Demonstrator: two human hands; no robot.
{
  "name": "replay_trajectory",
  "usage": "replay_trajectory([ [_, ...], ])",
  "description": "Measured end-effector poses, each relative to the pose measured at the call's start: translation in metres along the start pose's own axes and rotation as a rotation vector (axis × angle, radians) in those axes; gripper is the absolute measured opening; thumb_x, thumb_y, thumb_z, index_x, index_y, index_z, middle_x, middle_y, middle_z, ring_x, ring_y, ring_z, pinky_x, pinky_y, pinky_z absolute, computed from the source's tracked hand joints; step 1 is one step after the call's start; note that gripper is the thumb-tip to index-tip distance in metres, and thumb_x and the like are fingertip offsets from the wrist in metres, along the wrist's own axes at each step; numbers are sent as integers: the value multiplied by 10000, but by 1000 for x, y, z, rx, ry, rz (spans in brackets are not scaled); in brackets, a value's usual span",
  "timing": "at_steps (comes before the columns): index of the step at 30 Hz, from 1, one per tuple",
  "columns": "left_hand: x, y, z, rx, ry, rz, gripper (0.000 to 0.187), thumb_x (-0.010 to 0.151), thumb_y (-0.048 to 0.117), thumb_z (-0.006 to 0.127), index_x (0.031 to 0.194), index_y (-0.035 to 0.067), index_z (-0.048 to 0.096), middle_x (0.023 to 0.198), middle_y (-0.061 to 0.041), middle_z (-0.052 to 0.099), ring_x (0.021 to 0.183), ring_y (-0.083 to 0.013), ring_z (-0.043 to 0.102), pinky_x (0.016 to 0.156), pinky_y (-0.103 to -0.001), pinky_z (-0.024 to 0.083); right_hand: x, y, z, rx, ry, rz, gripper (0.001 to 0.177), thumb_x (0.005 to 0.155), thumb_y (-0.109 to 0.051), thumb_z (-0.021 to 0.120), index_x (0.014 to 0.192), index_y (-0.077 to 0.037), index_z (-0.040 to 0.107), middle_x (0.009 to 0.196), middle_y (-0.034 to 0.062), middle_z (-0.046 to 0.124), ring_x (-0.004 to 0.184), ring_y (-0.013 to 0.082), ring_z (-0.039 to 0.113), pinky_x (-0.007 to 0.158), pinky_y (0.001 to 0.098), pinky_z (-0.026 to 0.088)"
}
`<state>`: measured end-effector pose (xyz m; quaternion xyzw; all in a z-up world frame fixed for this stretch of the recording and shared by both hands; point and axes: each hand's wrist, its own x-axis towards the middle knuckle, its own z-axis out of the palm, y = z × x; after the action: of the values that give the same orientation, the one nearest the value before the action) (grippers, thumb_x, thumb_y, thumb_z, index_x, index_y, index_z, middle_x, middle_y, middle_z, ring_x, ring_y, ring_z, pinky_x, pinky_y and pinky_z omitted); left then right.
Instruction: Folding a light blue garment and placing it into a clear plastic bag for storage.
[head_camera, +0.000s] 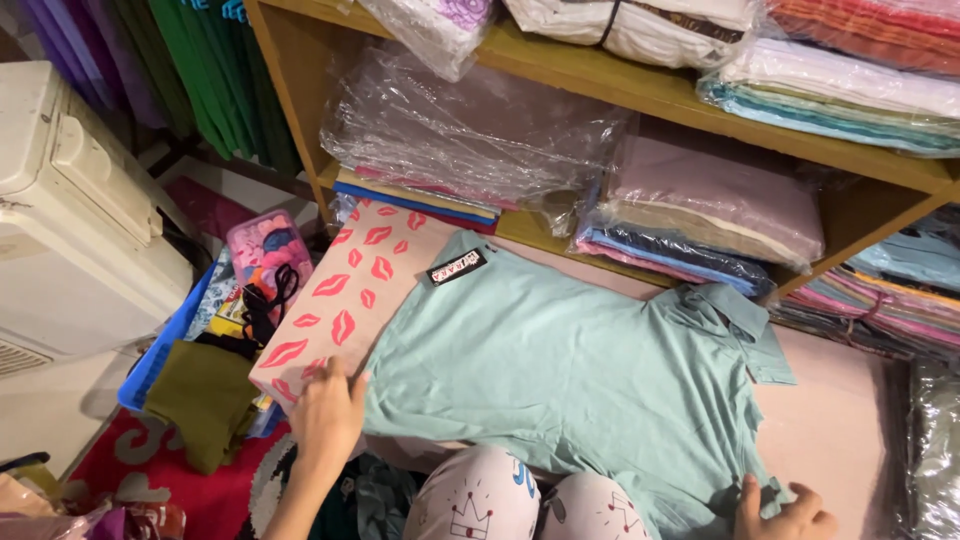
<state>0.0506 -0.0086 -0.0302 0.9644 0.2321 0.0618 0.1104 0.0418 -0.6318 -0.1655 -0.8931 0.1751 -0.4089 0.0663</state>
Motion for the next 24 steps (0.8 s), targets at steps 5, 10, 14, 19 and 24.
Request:
replay_trajectory([
  [5,62,46,48,-358,236,338,461,954,312,622,1298,9,576,1252,-233,608,1031,-429,624,862,-510,527,54,-101,-38,-125,-139,-78,456,1001,-391,768,1238,-6,713,1158,234,613,1039,384,601,932,458,498],
  [10,126,124,104,-218,154,502,605,996,438,496,1534,166,440,1577,-248,361,1450,-460,320,1122,-611,290,102,-162,14,-3,-268,-207,518,999,-417,617,1373,-60,644,1419,299,572,1267,458,581,960,573,483],
  [14,155,157,129,-122,28,345,701,993,572,372,1601,233,292,1648,-174,259,1518,-413,194,1169,-712,61,126,-171,59,-81,-536,-92,673,964,-664,409,1489,-261,531,1622,126,424,1489,395,346,1028,762,243],
  [19,177,167,133,-143,189,238,780,952,560,541,1560,118,333,1583,-271,325,1437,-407,328,1141,-655,207,134,-179,61,-105,-637,13,724,953,-700,335,1528,-284,481,1682,55,349,1551,367,248,1076,770,165],
  [24,201,171,127,-340,187,-34,487,777,320,732,1143,71,529,980,-152,724,929,-374,669,921,-538,412,130,-179,61,-80,-592,14,702,977,-672,342,1534,-271,486,1676,75,380,1523,403,302,1053,783,166],
])
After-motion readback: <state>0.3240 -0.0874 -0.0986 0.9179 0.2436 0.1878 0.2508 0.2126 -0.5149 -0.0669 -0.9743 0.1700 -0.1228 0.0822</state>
